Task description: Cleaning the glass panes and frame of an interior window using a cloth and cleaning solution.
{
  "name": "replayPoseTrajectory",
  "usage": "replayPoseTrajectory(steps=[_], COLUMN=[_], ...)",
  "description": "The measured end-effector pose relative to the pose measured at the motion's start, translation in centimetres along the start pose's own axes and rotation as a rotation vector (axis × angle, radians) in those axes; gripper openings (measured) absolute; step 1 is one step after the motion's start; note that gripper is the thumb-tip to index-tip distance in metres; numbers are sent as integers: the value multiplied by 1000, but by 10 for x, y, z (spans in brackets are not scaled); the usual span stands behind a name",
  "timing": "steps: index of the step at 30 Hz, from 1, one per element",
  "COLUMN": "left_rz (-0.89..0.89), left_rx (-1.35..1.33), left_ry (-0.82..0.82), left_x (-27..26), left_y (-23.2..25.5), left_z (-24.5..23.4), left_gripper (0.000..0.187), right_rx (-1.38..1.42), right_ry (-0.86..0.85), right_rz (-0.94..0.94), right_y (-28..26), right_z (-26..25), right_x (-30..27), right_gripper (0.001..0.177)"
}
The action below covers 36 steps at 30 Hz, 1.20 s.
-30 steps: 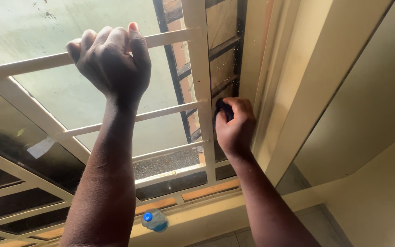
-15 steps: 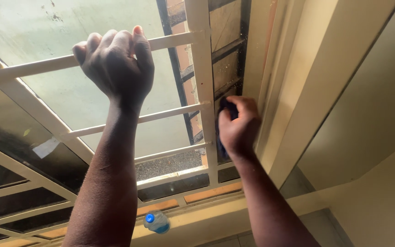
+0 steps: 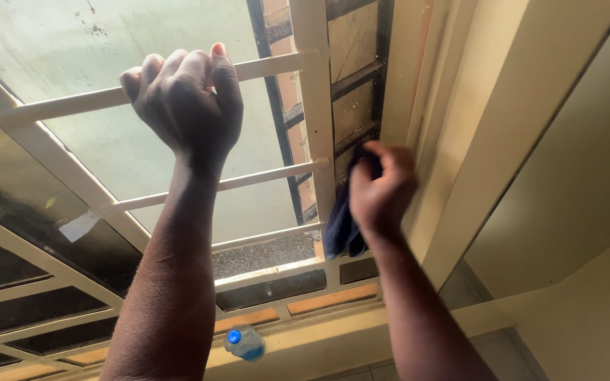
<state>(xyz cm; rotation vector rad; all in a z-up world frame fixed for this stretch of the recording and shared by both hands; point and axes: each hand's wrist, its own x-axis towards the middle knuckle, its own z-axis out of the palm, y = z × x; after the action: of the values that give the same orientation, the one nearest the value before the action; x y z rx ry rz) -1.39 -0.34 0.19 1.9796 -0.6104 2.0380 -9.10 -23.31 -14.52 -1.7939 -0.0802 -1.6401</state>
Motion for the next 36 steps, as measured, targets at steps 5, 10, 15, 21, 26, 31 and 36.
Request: replayPoseTrajectory(steps=[5, 10, 15, 21, 26, 31, 36], left_rz=[-2, 9, 4, -20, 69, -48, -408], left_rx=[6, 20, 14, -17, -85, -416, -893], left_ry=[2, 12, -40, -196, 6, -113, -839], left_x=[0, -2, -1, 3, 1, -41, -55], left_y=[0, -2, -3, 1, 18, 56, 98], left_z=[1, 4, 0, -15, -37, -61, -79], left_gripper=[35, 35, 36, 34, 19, 3, 23], right_rx=[-47, 7, 18, 514, 668, 728, 885], right_ry=[46, -49, -39, -66, -44, -47, -60], right_rz=[30, -1, 183, 701, 804, 870, 899], right_y=[0, -19, -24, -34, -27, -29, -45], right_z=[-5, -2, -17, -31, -35, -41, -46], right_x=[18, -4, -10, -3, -9, -7, -4], right_gripper=[20, 24, 21, 22, 23, 24, 30])
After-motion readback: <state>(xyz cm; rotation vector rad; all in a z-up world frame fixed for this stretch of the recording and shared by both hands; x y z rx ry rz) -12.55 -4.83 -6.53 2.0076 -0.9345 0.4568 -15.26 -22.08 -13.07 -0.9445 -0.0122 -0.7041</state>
